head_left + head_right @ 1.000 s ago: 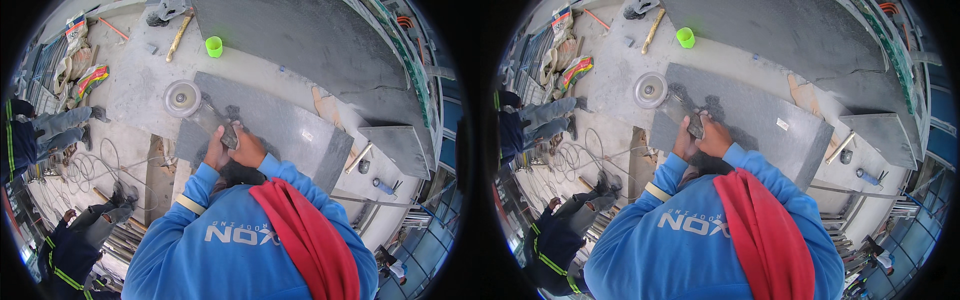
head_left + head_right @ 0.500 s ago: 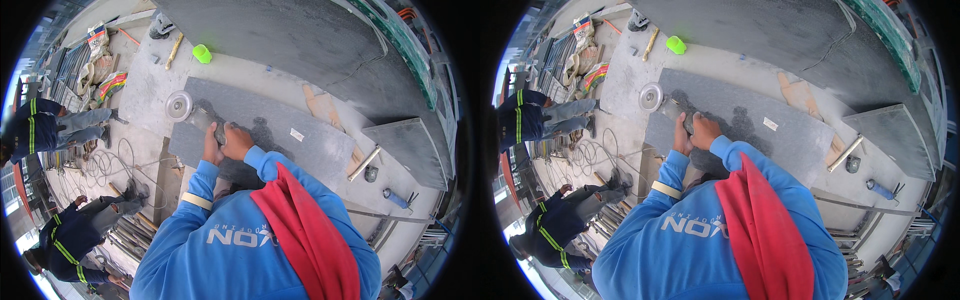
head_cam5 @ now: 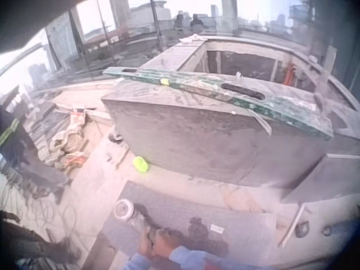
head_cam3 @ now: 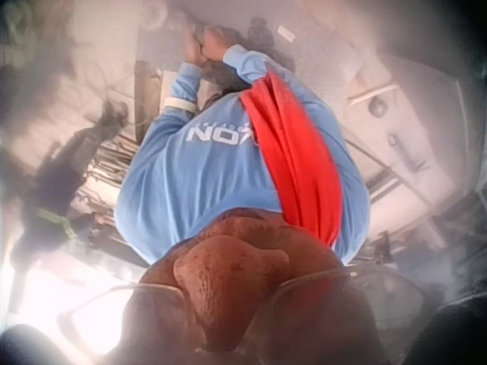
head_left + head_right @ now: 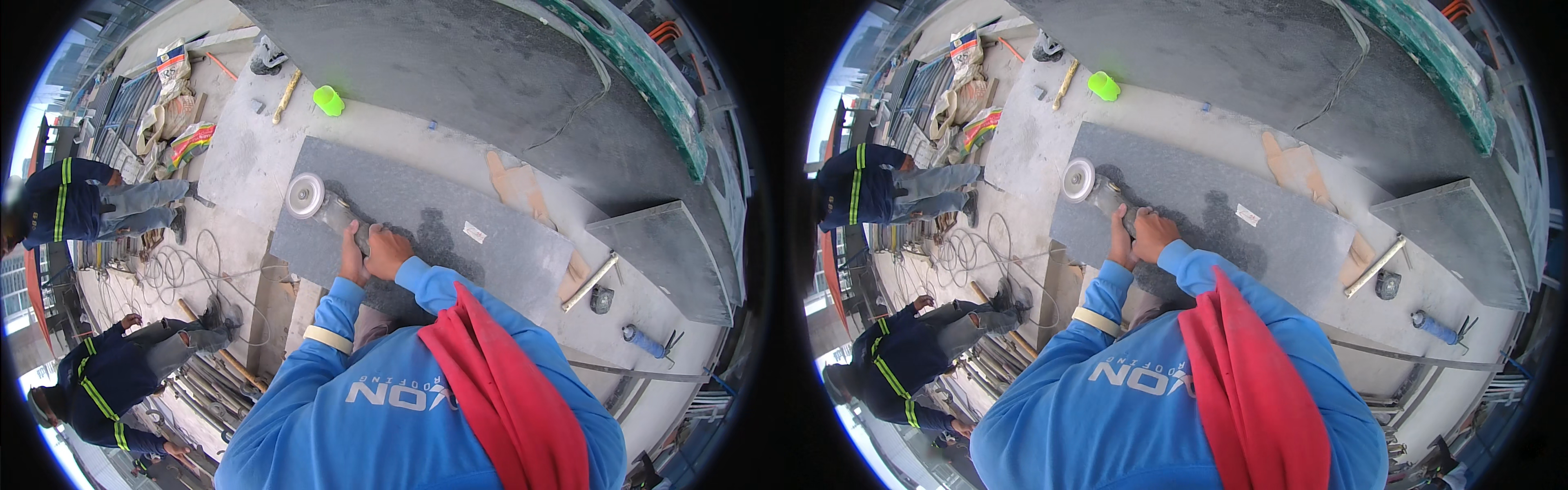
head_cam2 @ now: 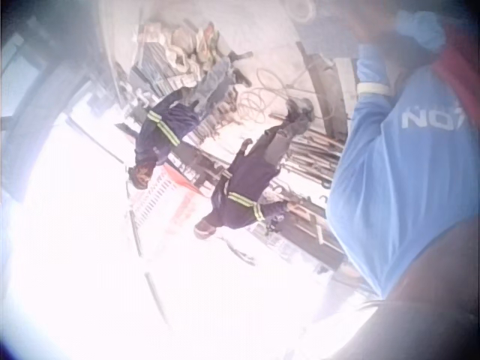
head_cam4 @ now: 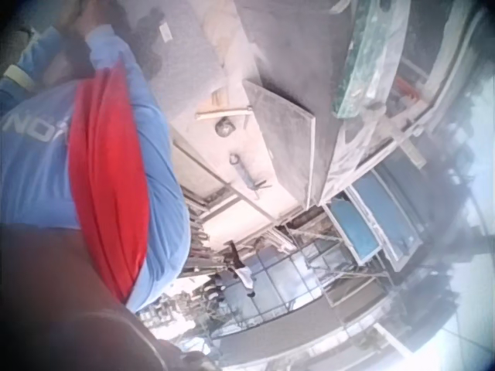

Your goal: The person uses an angle grinder to cut a dark stone slab on a rooftop construction site. The person holds the tool with both hands and guides it along the slab surface, generating dust. Other workers are visible nearby.

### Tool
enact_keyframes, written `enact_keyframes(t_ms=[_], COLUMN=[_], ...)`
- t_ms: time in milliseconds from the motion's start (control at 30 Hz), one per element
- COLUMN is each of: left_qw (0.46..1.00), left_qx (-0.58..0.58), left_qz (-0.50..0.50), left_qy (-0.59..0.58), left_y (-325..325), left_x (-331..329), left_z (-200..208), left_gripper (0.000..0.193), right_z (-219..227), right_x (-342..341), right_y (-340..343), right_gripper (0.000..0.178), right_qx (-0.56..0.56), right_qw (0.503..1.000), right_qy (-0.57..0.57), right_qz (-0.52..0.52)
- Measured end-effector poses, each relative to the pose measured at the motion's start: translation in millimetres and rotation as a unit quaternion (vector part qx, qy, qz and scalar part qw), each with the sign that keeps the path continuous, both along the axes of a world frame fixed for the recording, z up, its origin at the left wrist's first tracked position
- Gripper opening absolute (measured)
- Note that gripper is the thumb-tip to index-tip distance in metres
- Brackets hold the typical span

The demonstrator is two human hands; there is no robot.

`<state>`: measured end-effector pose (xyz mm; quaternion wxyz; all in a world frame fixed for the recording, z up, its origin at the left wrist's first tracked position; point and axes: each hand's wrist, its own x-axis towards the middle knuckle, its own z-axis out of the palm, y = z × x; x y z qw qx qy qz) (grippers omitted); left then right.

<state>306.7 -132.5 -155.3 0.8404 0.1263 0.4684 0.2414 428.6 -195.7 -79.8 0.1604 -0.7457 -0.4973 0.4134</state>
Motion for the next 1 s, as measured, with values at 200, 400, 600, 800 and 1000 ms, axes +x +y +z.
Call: enact_keyframes(t_ms=[200, 400, 600, 800, 1000], left_qw=[0.997, 0.997, 0.994, 0.994, 0.986], left_qx=[0.055, 0.035, 0.073, 0.074, 0.135], left_qz=[-0.004, -0.03, 0.03, 0.064, 0.098], left_qy=[0.059, 0.064, -0.075, -0.046, -0.021], left_y=[-9, -20, -29, 54, 149], left_x=[14, 19, 20, 23, 34], left_z=[7, 10, 48, 69, 47], left_gripper=[0.048, 0.04, 0.052, 0.058, 0.047], right_z=[8, 8, 22, 35, 40], right_x=[6, 12, 45, 58, 32], right_y=[-14, -22, -19, 45, 119], right_gripper=[0.07, 0.067, 0.059, 0.062, 0.081], right_qx=[-0.021, -0.033, -0.021, 0.018, 0.144], right_qw=[0.999, 0.999, 0.974, 0.95, 0.984], right_qy=[-0.006, 0.012, 0.224, 0.312, -0.106], right_qz=[-0.031, -0.036, -0.039, -0.025, 0.013])
